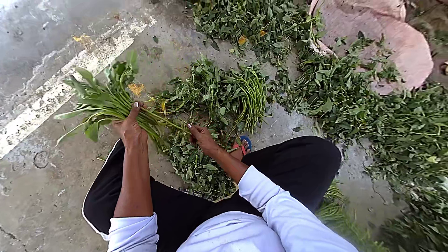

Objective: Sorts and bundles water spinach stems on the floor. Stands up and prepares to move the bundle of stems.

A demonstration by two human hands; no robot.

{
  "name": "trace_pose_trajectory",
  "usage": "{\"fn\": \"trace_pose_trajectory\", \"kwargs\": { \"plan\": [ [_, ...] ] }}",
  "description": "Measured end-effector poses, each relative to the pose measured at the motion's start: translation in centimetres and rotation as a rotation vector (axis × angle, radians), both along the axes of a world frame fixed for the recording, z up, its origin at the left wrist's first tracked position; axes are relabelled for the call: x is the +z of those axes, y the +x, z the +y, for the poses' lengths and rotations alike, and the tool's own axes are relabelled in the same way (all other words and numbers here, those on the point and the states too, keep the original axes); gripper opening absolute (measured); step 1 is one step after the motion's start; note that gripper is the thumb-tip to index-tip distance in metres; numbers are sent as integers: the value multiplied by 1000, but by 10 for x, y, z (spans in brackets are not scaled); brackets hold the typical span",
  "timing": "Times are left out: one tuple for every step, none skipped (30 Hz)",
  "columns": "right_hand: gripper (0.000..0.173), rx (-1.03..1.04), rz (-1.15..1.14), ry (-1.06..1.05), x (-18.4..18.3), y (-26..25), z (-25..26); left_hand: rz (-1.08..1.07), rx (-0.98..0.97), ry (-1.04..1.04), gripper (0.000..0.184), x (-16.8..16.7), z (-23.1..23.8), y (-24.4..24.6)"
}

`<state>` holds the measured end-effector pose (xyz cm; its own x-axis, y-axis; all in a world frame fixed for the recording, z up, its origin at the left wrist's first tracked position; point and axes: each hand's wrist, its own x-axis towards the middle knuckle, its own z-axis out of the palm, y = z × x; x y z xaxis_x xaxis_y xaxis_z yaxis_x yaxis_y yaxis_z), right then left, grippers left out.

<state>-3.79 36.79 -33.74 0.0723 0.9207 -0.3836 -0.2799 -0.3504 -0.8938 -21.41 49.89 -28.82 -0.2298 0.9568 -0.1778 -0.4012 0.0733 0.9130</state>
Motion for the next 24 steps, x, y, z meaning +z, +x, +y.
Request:
{"fn": "trace_pose_trajectory", "kwargs": {
  "plan": [
    [39,-35,-94,-43,-13,3,4,14,27,40,32,7,0,-2],
    [40,-28,-154,-97,-29,9,8,28,24,60,32,15,-1,-6],
    [38,26,-174,-180,-43,17,12,15,29,68,30,23,1,-8],
    [38,89,-163,-277,-53,27,18,-31,25,55,27,28,3,-9],
    [44,113,-158,-347,-61,37,25,-103,11,6,24,31,4,-9],
    [54,108,-186,-380,-71,46,33,-188,-9,-70,21,32,3,-8],
    [60,88,-245,-380,-82,57,42,-270,-40,-157,20,32,1,-5],
    [62,67,-315,-365,-91,68,51,-344,-72,-243,20,31,-2,-1],
    [61,51,-397,-361,-103,80,59,-399,-100,-315,21,29,-4,3],
    [58,53,-509,-374,-114,90,67,-428,-129,-356,21,28,-5,6],
    [57,86,-642,-404,-121,98,72,-430,-155,-357,23,26,-5,8],
    [57,149,-757,-434,-126,105,75,-396,-166,-321,26,25,-6,10],
    [57,229,-878,-459,-131,110,77,-330,-163,-254,32,24,-6,12],
    [57,309,-978,-479,-136,113,79,-263,-155,-180,37,23,-5,13],
    [57,365,-1035,-486,-140,116,80,-227,-150,-132,40,21,-5,14],
    [54,387,-1057,-480,-142,118,81,-234,-164,-132,41,21,-5,15],
    [50,375,-1064,-467,-142,119,83,-278,-206,-172,41,21,-6,15],
    [45,339,-1068,-446,-140,118,84,-330,-252,-245,38,21,-8,16],
    [40,280,-1077,-415,-137,118,83,-360,-300,-328,34,22,-10,19],
    [34,214,-1091,-377,-130,116,80,-374,-342,-391,33,22,-12,22],
    [29,146,-1094,-335,-122,115,75,-366,-380,-424,32,21,-14,25],
    [26,66,-1075,-284,-113,113,68,-341,-407,-427,32,20,-17,28],
    [23,-14,-1032,-221,-104,110,58,-302,-431,-410,32,18,-19,30],
    [21,-90,-977,-154,-99,106,45,-255,-452,-386,32,18,-19,30]
  ]
}}
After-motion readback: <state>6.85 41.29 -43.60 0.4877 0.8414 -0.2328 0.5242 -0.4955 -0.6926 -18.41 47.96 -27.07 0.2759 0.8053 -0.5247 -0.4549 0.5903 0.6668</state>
